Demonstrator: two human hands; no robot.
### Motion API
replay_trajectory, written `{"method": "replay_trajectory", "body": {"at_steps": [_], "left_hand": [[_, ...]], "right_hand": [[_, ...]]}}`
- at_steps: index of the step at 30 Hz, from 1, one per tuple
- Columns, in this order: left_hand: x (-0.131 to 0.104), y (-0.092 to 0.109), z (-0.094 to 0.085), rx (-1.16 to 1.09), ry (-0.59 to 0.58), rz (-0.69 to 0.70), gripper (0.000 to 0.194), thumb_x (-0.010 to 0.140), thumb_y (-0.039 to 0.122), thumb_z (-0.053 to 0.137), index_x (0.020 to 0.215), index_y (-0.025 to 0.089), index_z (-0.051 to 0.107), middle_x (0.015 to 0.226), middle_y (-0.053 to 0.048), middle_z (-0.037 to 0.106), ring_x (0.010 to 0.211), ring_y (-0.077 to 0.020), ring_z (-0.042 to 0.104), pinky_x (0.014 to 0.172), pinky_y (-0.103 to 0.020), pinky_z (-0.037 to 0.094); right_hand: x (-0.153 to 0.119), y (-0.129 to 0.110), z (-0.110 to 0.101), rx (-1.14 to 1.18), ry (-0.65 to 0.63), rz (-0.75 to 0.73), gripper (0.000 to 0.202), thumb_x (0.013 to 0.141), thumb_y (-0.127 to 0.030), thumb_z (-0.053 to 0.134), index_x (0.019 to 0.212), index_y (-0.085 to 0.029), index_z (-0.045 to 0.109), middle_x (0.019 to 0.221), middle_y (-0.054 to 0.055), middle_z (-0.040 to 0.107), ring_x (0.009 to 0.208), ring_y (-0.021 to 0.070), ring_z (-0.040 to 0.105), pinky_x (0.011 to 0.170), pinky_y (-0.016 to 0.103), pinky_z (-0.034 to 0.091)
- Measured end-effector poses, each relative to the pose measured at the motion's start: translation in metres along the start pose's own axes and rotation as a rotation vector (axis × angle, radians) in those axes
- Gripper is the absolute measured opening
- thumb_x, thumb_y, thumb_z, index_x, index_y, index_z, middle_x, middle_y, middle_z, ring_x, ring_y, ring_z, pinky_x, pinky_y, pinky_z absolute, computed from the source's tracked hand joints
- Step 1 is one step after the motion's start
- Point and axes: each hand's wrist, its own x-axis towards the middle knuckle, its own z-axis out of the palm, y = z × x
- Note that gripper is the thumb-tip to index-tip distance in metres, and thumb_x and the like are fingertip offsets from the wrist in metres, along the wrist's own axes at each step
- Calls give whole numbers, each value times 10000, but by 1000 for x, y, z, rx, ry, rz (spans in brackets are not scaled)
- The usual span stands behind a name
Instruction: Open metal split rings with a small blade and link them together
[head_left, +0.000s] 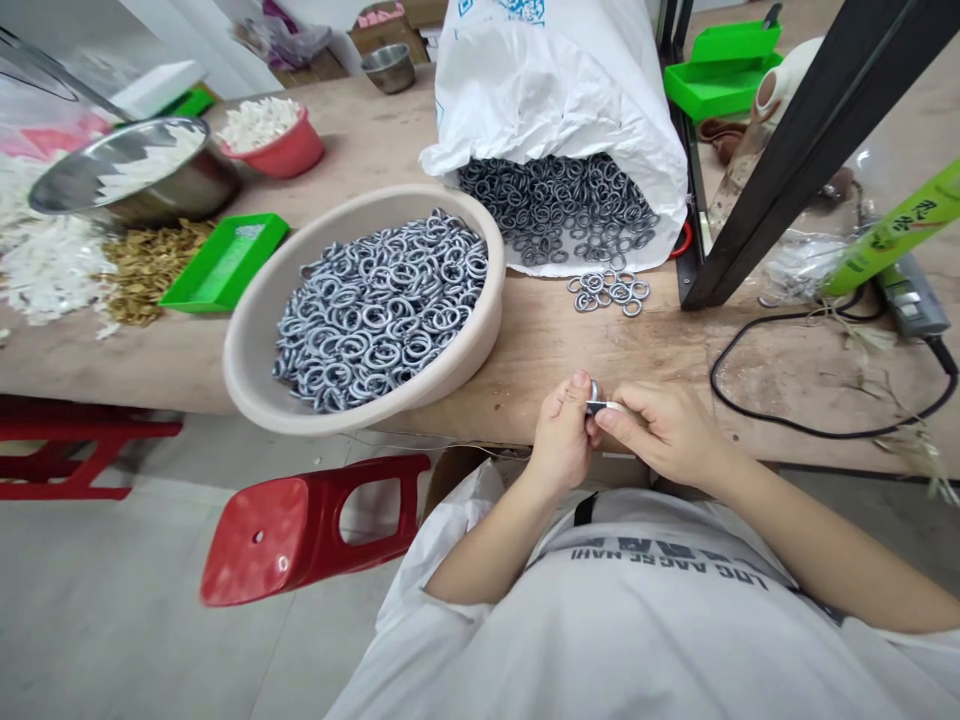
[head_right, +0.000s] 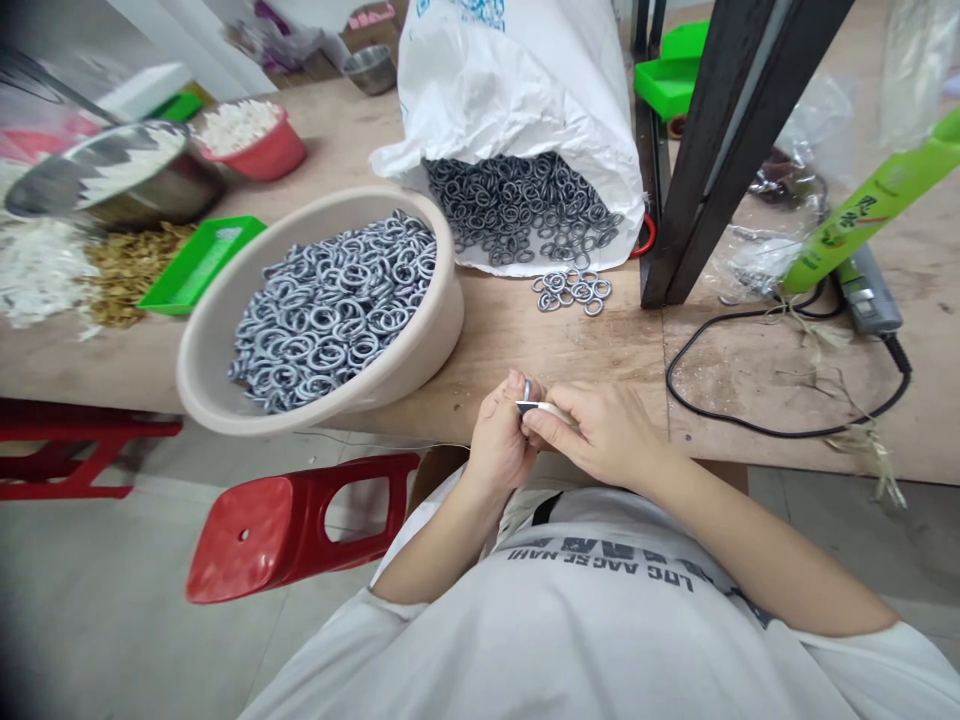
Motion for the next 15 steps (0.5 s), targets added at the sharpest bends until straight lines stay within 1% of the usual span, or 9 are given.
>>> {"method": "replay_trajectory", "body": {"at_steps": [2, 5, 6, 7, 9, 11, 13, 15], "left_hand": [[-2, 0, -1, -11, -43, 9, 475, 851, 559, 648, 643, 180, 451, 472, 74, 343, 404, -52, 283, 393, -186, 240], [-4, 2, -3, -20, -124, 37, 467, 881, 531, 624, 631, 177, 449, 467, 70, 341, 398, -51, 296, 408, -192, 249], [-4, 3, -4, -20, -132, 41, 466, 886, 523, 621, 627, 175, 449, 469, 69, 345, 398, -50, 306, 413, -193, 255], [-4, 4, -6, -19, -128, 42, 461, 886, 514, 625, 628, 173, 452, 473, 66, 358, 399, -50, 321, 418, -193, 261], [0, 4, -10, -3, -117, 29, 429, 882, 493, 639, 652, 162, 492, 504, 50, 429, 411, -49, 370, 427, -190, 273], [4, 5, -14, 25, -122, 8, 382, 884, 476, 640, 713, 142, 563, 582, 15, 541, 431, -48, 428, 436, -186, 291], [10, 7, -20, 44, -118, -17, 351, 885, 460, 639, 781, 126, 619, 663, -19, 617, 444, -46, 464, 436, -182, 301], [15, 9, -24, 38, -102, -40, 289, 865, 412, 664, 872, 123, 658, 697, -22, 635, 448, -46, 470, 424, -177, 300]], "right_hand": [[4, 13, 1, -13, 53, 71, 444, 1001, -501, 438, 716, -188, 570, 635, -8, 576, 582, 119, 494, 568, 270, 258], [18, 42, -5, -100, 244, 268, 508, 1001, -565, 374, 706, -194, 557, 610, 3, 564, 583, 146, 510, 571, 273, 284], [25, 52, -9, -159, 266, 303, 507, 1002, -568, 363, 739, -194, 584, 636, 14, 592, 605, 161, 533, 578, 277, 296], [32, 60, -12, -232, 271, 314, 480, 1003, -558, 368, 818, -196, 624, 706, 33, 642, 652, 181, 569, 593, 282, 311], [48, 73, -17, -407, 241, 327, 404, 977, -547, 444, 1006, -206, 658, 921, 77, 712, 772, 229, 627, 628, 297, 344], [64, 81, -19, -558, 183, 361, 389, 938, -520, 535, 1143, -206, 636, 1114, 123, 702, 866, 274, 649, 666, 320, 378], [78, 86, -19, -633, 136, 402, 386, 932, -466, 556, 1184, -182, 620, 1186, 160, 676, 901, 297, 652, 700, 347, 406], [84, 87, -18, -615, 131, 413, 336, 943, -397, 538, 1164, -161, 630, 1172, 174, 672, 903, 302, 647, 720, 365, 416]]}}
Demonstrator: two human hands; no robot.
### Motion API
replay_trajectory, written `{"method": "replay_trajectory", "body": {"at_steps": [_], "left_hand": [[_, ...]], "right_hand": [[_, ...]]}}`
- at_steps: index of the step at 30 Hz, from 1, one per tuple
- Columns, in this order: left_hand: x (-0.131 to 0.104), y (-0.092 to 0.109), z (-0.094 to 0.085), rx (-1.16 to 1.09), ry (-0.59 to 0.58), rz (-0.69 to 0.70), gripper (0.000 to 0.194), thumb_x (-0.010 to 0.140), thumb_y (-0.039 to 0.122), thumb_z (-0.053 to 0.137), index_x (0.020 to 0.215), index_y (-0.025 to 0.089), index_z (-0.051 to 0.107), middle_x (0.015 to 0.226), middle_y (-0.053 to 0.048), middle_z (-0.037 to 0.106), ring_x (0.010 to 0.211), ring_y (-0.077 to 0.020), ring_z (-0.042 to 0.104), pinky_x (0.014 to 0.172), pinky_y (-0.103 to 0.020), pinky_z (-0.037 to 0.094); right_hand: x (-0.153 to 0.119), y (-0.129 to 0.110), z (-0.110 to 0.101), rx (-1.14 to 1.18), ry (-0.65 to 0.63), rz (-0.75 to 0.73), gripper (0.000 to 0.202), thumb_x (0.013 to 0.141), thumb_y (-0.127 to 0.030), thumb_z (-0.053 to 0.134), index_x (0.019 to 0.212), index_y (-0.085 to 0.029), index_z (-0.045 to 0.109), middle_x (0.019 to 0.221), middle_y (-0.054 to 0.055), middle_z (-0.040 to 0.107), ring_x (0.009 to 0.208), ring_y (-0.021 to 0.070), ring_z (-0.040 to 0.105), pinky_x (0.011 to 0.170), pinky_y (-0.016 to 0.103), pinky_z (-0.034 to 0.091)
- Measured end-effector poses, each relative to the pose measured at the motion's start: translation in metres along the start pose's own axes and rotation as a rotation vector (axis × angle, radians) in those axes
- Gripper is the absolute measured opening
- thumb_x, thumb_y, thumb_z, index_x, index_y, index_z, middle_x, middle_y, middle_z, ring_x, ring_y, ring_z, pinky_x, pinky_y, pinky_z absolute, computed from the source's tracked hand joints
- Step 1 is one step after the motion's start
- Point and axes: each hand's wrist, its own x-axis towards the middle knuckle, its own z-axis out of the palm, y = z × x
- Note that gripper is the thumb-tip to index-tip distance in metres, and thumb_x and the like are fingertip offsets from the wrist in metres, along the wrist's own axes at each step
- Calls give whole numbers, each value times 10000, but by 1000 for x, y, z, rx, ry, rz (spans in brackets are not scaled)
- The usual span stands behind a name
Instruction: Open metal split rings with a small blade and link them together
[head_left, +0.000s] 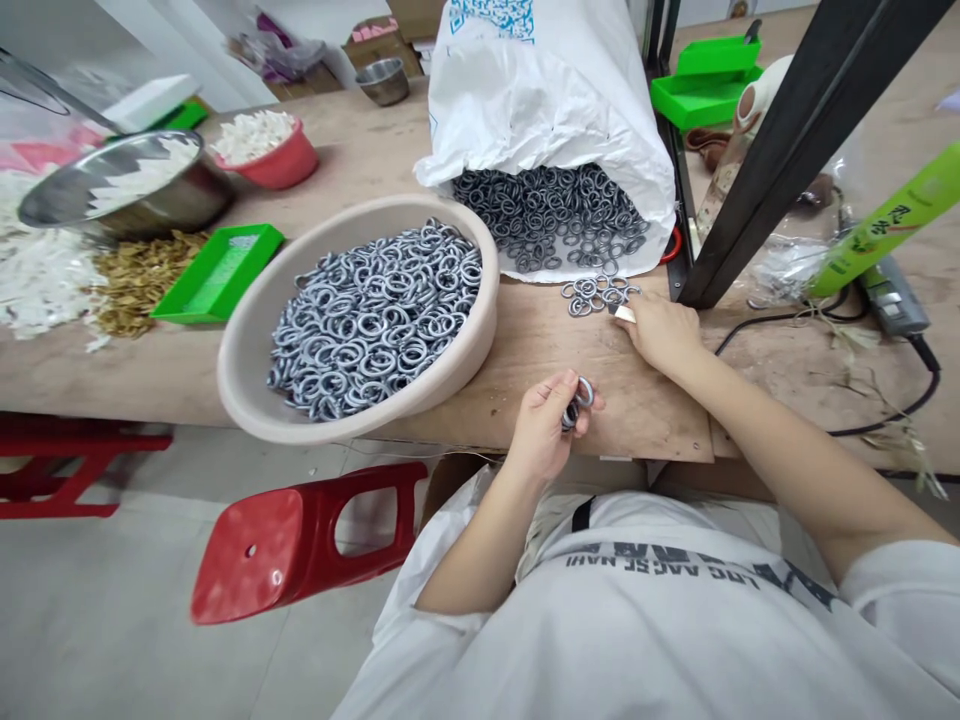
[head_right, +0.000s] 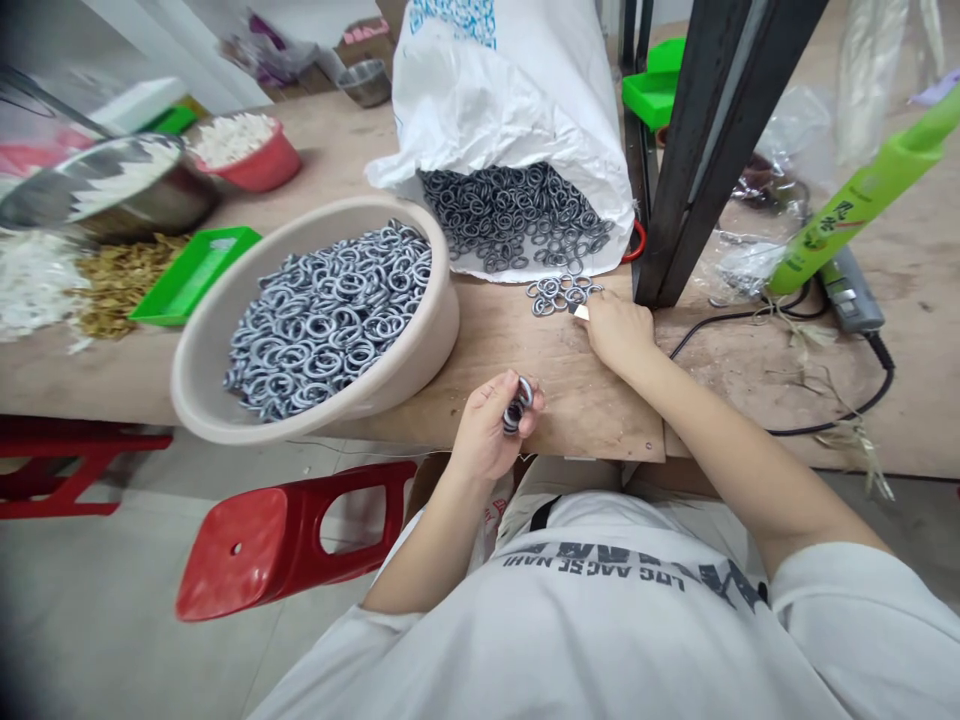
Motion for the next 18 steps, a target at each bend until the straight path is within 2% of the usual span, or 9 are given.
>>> {"method": "replay_trajectory", "body": {"at_steps": [2, 4, 7, 9, 11, 14, 16, 18], "left_hand": [[4, 2, -4, -28, 13, -8, 269, 836, 360, 682, 996, 144, 667, 721, -7, 627, 462, -53, 470, 407, -174, 289], [8, 0, -5, -34, 40, 9, 291, 835, 373, 668, 1045, 171, 657, 739, 8, 603, 474, -59, 462, 392, -177, 270], [9, -8, 0, 81, 112, 99, 335, 876, 499, 618, 984, 183, 648, 713, 20, 551, 484, -60, 433, 393, -185, 254], [7, -15, 6, 204, 139, 186, 373, 885, 551, 602, 925, 182, 637, 678, 25, 523, 501, -63, 420, 427, -191, 289], [4, -19, 11, 293, 143, 251, 388, 894, 557, 589, 830, 175, 609, 647, 26, 500, 525, -67, 417, 474, -196, 332], [-1, -20, 19, 256, 142, 239, 433, 898, 566, 576, 720, 174, 528, 599, 35, 446, 508, -69, 392, 466, -200, 326], [-3, -17, 24, 146, 134, 186, 444, 885, 575, 590, 706, 180, 495, 580, 46, 409, 479, -67, 368, 431, -197, 299], [-4, -13, 29, 39, 117, 133, 449, 862, 568, 626, 692, 181, 475, 576, 54, 377, 463, -60, 339, 411, -189, 277]], "right_hand": [[-4, -3, -3, 165, -27, -27, 279, 936, -369, 540, 1072, -158, 663, 1071, 148, 692, 860, 280, 634, 716, 358, 415], [-17, -9, -10, 527, -135, -83, 278, 937, -400, 532, 957, -165, 679, 910, 92, 692, 777, 226, 608, 692, 327, 413], [-48, -25, -23, 1147, -378, -121, 393, 936, -529, 509, 886, -174, 672, 773, 28, 648, 666, 155, 557, 636, 281, 405], [-67, -38, -28, 1324, -418, -91, 392, 919, -550, 541, 848, -179, 649, 767, 16, 638, 665, 144, 555, 632, 272, 410], [-81, -46, -28, 1328, -307, -69, 349, 927, -516, 560, 831, -186, 620, 787, 13, 635, 723, 150, 573, 684, 275, 431], [-90, -50, -22, 1137, -68, -99, 264, 919, -465, 612, 940, -202, 618, 880, 18, 650, 824, 167, 588, 762, 290, 437], [-90, -47, -18, 1052, -19, -142, 282, 895, -476, 651, 1003, -218, 614, 896, 14, 651, 816, 170, 586, 738, 290, 429], [-88, -43, -16, 1056, -10, -150, 299, 918, -514, 604, 953, -217, 608, 835, 5, 634, 763, 165, 572, 690, 285, 416]]}}
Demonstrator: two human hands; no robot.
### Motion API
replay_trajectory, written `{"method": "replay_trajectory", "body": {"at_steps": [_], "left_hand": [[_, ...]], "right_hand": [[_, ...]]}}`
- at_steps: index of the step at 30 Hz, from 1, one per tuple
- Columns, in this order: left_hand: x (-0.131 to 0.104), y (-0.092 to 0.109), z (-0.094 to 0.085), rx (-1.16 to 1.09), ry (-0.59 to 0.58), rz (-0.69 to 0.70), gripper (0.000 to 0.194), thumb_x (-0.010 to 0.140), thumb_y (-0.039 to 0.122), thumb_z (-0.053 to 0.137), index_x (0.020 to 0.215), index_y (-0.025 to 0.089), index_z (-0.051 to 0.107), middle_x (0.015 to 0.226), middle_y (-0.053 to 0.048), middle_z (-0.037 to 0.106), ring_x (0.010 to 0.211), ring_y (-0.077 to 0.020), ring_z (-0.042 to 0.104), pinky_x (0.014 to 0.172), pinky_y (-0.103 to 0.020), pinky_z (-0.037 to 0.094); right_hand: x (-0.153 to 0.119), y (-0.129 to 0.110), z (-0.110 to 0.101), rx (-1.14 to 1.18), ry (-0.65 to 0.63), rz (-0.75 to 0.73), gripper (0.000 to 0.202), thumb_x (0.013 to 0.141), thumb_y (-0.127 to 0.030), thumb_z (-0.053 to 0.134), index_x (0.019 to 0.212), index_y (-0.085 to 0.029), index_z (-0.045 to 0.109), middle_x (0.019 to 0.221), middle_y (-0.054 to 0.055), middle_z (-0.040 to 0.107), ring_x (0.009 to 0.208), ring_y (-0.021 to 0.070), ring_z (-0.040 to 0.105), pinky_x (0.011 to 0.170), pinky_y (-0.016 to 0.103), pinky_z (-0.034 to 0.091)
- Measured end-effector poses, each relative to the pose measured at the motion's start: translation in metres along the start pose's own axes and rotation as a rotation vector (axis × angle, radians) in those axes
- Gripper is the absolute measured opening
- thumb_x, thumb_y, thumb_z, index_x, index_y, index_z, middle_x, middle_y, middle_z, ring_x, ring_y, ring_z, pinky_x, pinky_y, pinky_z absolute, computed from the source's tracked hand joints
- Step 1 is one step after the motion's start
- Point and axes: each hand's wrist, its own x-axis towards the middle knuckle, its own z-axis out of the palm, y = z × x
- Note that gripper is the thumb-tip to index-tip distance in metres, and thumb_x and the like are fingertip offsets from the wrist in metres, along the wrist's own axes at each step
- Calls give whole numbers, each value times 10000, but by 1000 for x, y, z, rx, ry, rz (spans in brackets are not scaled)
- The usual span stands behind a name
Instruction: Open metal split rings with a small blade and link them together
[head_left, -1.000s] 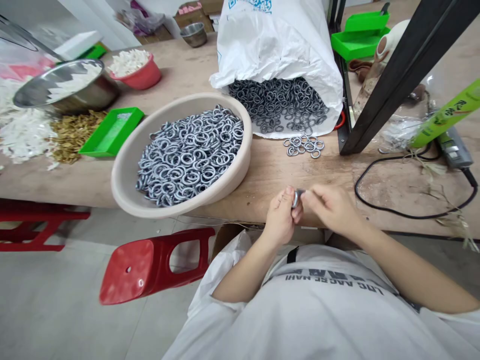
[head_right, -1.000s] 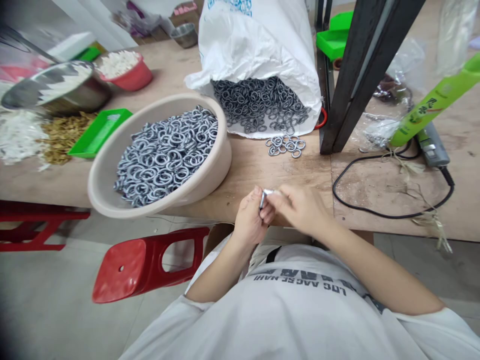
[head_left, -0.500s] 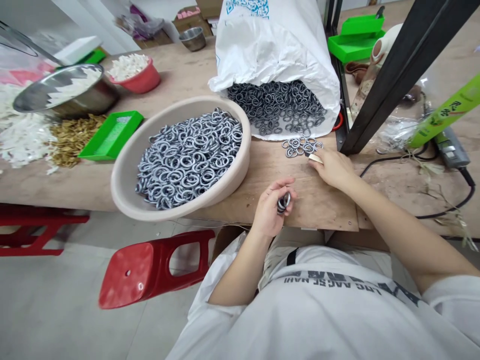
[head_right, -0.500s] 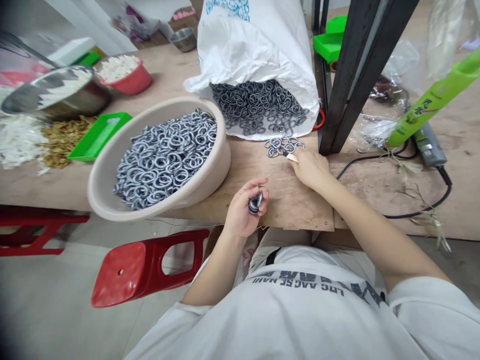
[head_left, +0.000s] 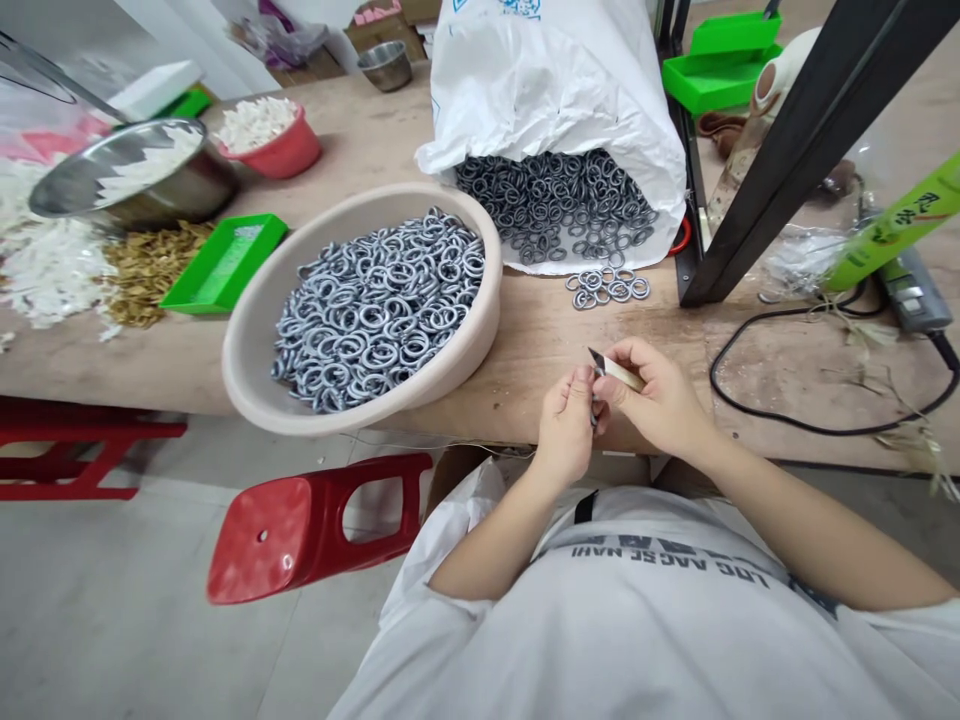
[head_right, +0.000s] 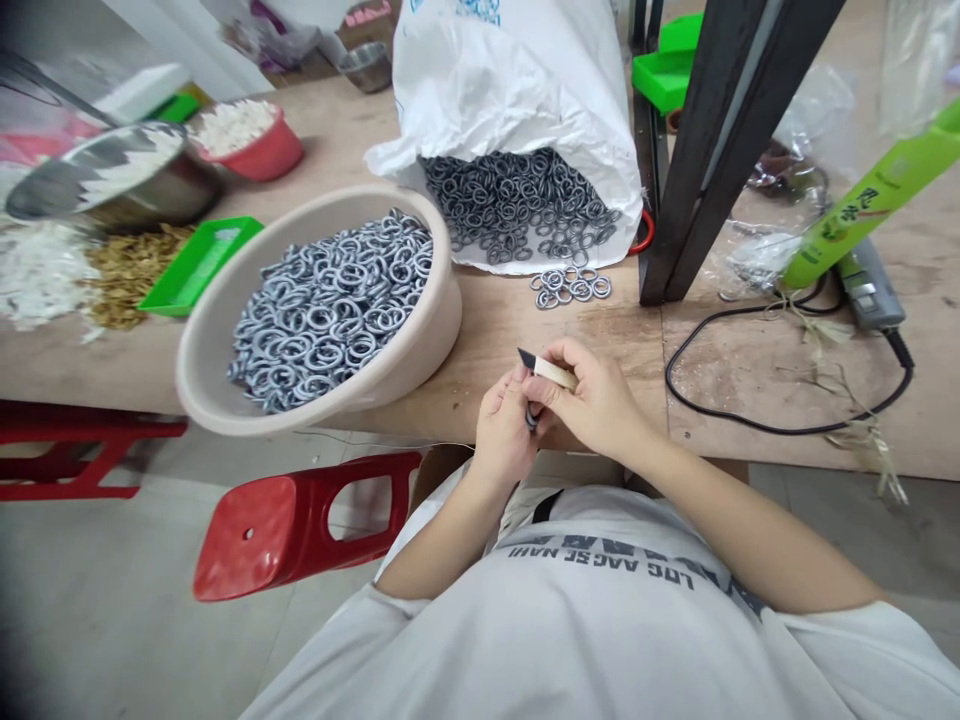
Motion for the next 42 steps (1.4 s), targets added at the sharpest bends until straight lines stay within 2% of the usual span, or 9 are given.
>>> {"method": "replay_trajectory", "body": {"at_steps": [3, 10, 17, 23, 26, 29, 33, 36, 42], "left_hand": [[0, 7, 5, -102, -2, -71, 469, 816, 547, 691, 662, 179, 444, 579, 61, 354, 452, -46, 313, 401, -179, 258], [-3, 14, 6, -120, 98, -161, 464, 779, 555, 721, 690, 179, 465, 547, 69, 389, 430, -44, 326, 385, -186, 251], [-4, 12, 6, -130, 112, -171, 451, 798, 553, 707, 717, 180, 467, 557, 68, 402, 433, -44, 332, 388, -187, 254], [-11, 6, 2, -157, -36, -236, 467, 825, 549, 683, 695, 178, 429, 573, 70, 360, 415, -31, 325, 406, -187, 224], [-10, 8, -3, -179, -41, -255, 444, 842, 510, 677, 696, 178, 421, 587, 70, 354, 426, -30, 340, 417, -183, 236], [-5, 12, -8, -215, -28, -245, 424, 848, 485, 665, 690, 176, 423, 592, 60, 386, 435, -36, 371, 418, -186, 254], [1, 15, -14, -181, 11, -195, 452, 845, 537, 642, 686, 179, 417, 588, 49, 451, 436, -41, 409, 412, -176, 262], [4, 15, -22, -90, 52, -125, 387, 818, 466, 695, 732, 182, 447, 631, 34, 555, 438, -45, 450, 407, -169, 267], [17, 13, -33, -12, -34, -137, 276, 810, 414, 679, 868, 162, 581, 682, -12, 660, 436, -66, 481, 419, -190, 311]], "right_hand": [[-1, 0, -7, -65, 32, -16, 351, 974, -531, 493, 893, -207, 603, 772, 5, 606, 717, 159, 551, 659, 284, 390], [-20, -19, -12, -533, -138, -201, 386, 996, -482, 455, 779, -195, 595, 754, 19, 603, 635, 134, 504, 599, 291, 286], [-20, -16, -7, -652, -140, -216, 424, 998, -511, 429, 781, -200, 618, 759, 40, 642, 632, 148, 516, 590, 300, 253], [9, 12, -26, -680, 74, 17, 464, 1008, -529, 365, 873, -200, 662, 738, 51, 671, 683, 198, 588, 606, 293, 297], [34, 22, -33, -727, 21, 58, 456, 1008, -531, 357, 982, -208, 679, 860, 73, 717, 773, 231, 634, 643, 298, 345], [61, 28, -31, -921, 29, 103, 409, 963, -516, 484, 1157, -190, 636, 1073, 138, 716, 871, 280, 656, 686, 322, 383], [90, 30, -28, -1108, 42, 180, 327, 970, -291, 509, 1179, -52, 589, 1120, 264, 668, 939, 331, 669, 731, 364, 398], [92, 30, -31, -1114, 8, 144, 317, 995, -206, 413, 1181, -4, 571, 1118, 293, 652, 978, 351, 668, 737, 382, 378], [59, 31, -40, -1032, -42, 117, 188, 933, -250, 520, 994, -109, 627, 932, 180, 684, 768, 246, 626, 657, 337, 360]]}}
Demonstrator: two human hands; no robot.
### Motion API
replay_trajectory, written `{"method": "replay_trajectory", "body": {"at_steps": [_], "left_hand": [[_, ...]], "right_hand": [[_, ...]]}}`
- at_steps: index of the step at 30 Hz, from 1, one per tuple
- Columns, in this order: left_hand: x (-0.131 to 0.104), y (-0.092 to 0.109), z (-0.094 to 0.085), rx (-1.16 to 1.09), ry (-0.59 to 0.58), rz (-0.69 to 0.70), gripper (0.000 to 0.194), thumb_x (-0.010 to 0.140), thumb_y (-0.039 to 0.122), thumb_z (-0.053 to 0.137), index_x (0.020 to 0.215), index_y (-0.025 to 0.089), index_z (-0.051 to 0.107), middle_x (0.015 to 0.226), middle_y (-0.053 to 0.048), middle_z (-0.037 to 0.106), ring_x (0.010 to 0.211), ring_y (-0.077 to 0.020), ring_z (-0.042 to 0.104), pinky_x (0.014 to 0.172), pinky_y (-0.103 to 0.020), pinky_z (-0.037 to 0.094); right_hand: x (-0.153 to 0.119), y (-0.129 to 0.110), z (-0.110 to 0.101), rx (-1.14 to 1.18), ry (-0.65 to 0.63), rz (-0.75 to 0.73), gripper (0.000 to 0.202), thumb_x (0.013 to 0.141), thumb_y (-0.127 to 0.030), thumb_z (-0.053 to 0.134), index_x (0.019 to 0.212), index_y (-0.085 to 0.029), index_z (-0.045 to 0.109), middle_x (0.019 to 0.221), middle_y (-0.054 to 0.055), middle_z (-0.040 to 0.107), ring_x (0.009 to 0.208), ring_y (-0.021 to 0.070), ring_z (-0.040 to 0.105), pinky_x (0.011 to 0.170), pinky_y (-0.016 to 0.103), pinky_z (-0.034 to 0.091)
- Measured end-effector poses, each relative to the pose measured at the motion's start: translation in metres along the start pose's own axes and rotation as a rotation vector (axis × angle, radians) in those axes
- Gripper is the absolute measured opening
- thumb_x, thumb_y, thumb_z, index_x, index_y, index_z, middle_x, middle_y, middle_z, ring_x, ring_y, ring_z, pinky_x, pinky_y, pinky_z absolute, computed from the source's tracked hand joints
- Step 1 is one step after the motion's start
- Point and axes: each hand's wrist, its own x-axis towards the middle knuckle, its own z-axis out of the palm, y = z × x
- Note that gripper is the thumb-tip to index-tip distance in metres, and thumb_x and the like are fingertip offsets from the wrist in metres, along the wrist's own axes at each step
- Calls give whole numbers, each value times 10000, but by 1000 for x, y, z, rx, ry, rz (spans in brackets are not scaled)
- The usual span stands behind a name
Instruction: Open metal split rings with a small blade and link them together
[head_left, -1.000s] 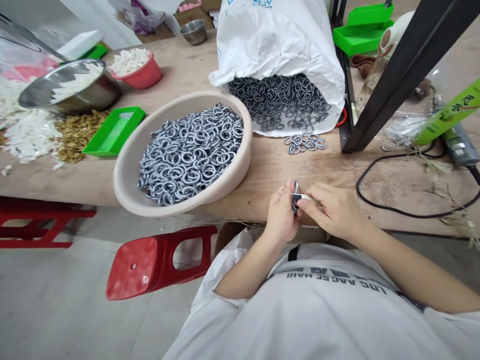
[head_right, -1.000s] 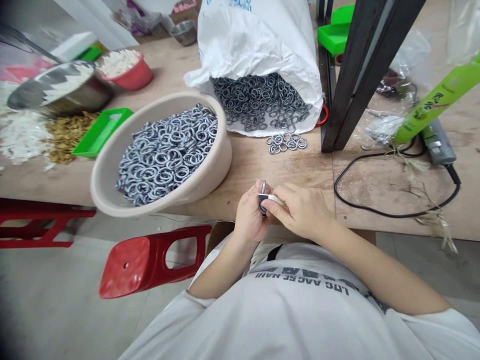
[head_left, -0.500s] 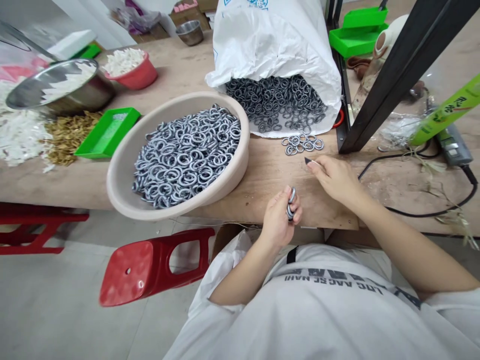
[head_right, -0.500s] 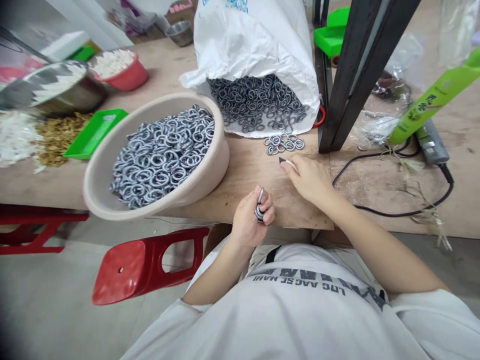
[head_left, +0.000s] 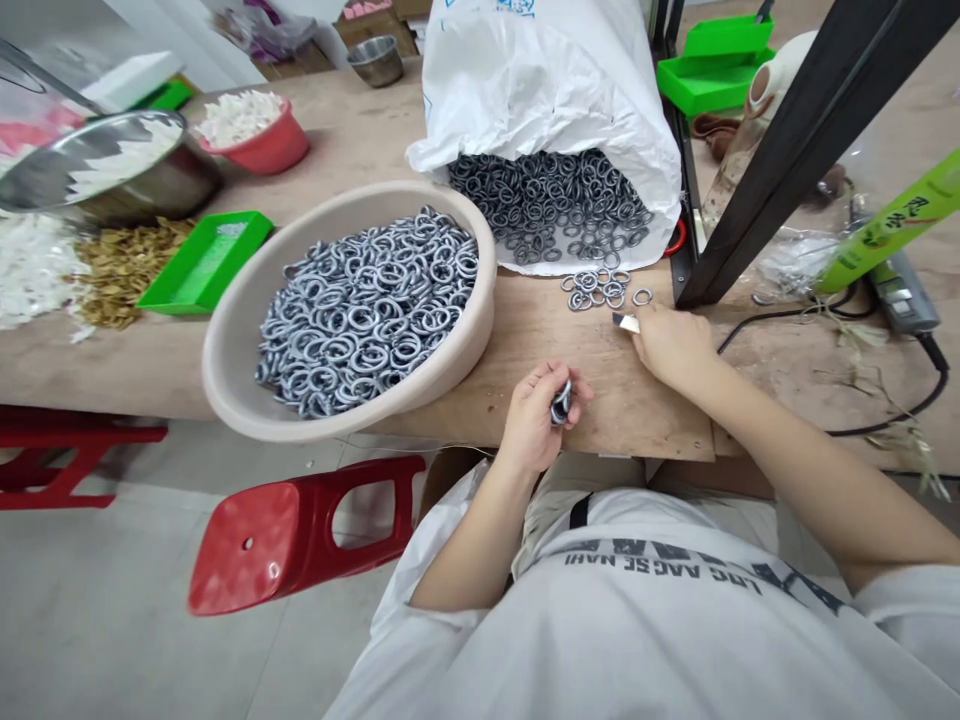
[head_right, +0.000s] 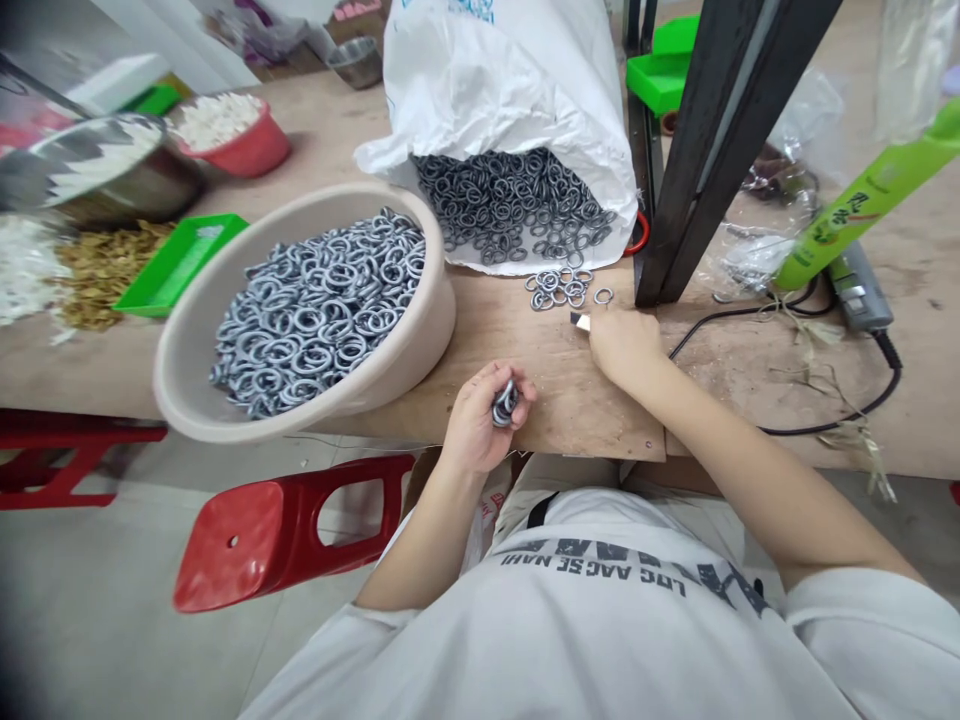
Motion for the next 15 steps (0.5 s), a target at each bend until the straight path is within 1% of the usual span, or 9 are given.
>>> {"method": "replay_trajectory", "body": {"at_steps": [1, 3, 6, 7, 8, 10, 11, 13, 15], "left_hand": [[2, -1, 1, 11, -14, -1, 280, 808, 400, 681, 929, 160, 603, 686, -12, 664, 437, -67, 479, 424, -192, 313], [4, -6, 6, 43, -14, 16, 315, 819, 408, 684, 1006, 161, 625, 687, -4, 654, 450, -64, 472, 432, -191, 306], [1, -16, 19, 115, -11, 68, 357, 855, 506, 655, 943, 160, 640, 655, 17, 582, 487, -60, 456, 451, -190, 309], [0, -19, 24, 135, -13, 88, 375, 866, 534, 636, 918, 162, 637, 645, 23, 554, 501, -62, 450, 464, -191, 320], [-2, -22, 28, 149, -12, 108, 387, 872, 551, 622, 894, 165, 630, 636, 28, 528, 513, -65, 442, 478, -192, 330], [-5, -26, 33, 157, 9, 143, 383, 867, 555, 629, 853, 172, 609, 634, 34, 498, 529, -70, 423, 496, -195, 341], [-6, -27, 34, 153, 20, 156, 379, 858, 551, 642, 835, 176, 596, 642, 34, 497, 536, -72, 416, 503, -197, 344], [-6, -28, 33, 133, 22, 167, 375, 837, 542, 672, 804, 181, 575, 652, 33, 497, 541, -76, 401, 507, -201, 342], [-7, -27, 30, 122, 0, 166, 369, 834, 542, 673, 802, 187, 578, 643, 36, 485, 534, -82, 381, 500, -207, 325]], "right_hand": [[-8, 0, -1, 121, -20, -14, 175, 929, -275, 527, 934, -130, 626, 867, 136, 670, 715, 212, 590, 633, 319, 353], [-24, -3, -6, 532, -128, -31, 240, 945, -370, 510, 873, -166, 613, 729, 40, 591, 598, 145, 480, 562, 279, 321], [-48, -18, -11, 1186, -404, 23, 351, 934, -523, 510, 960, -189, 615, 618, -50, 434, 466, 92, 283, 445, 243, 216], [-55, -25, -10, 1318, -445, 46, 373, 918, -550, 531, 989, -194, 612, 617, -59, 423, 452, 86, 259, 429, 238, 199], [-61, -32, -9, 1395, -440, 61, 381, 901, -563, 558, 993, -197, 608, 628, -58, 440, 452, 84, 277, 426, 234, 214], [-71, -43, -4, 1393, -283, 74, 350, 879, -550, 605, 941, -205, 598, 695, -27, 532, 523, 101, 424, 485, 235, 336], [-74, -47, -2, 1328, -171, 78, 330, 874, -535, 622, 927, -210, 590, 750, -6, 583, 599, 122, 504, 550, 248, 401], [-78, -49, 0, 1145, 12, 73, 284, 879, -488, 633, 967, -221, 592, 869, 27, 650, 755, 168, 595, 680, 287, 467], [-79, -47, -2, 996, 79, 3, 267, 895, -429, 616, 1076, -233, 606, 960, 47, 679, 840, 197, 624, 753, 319, 480]]}}
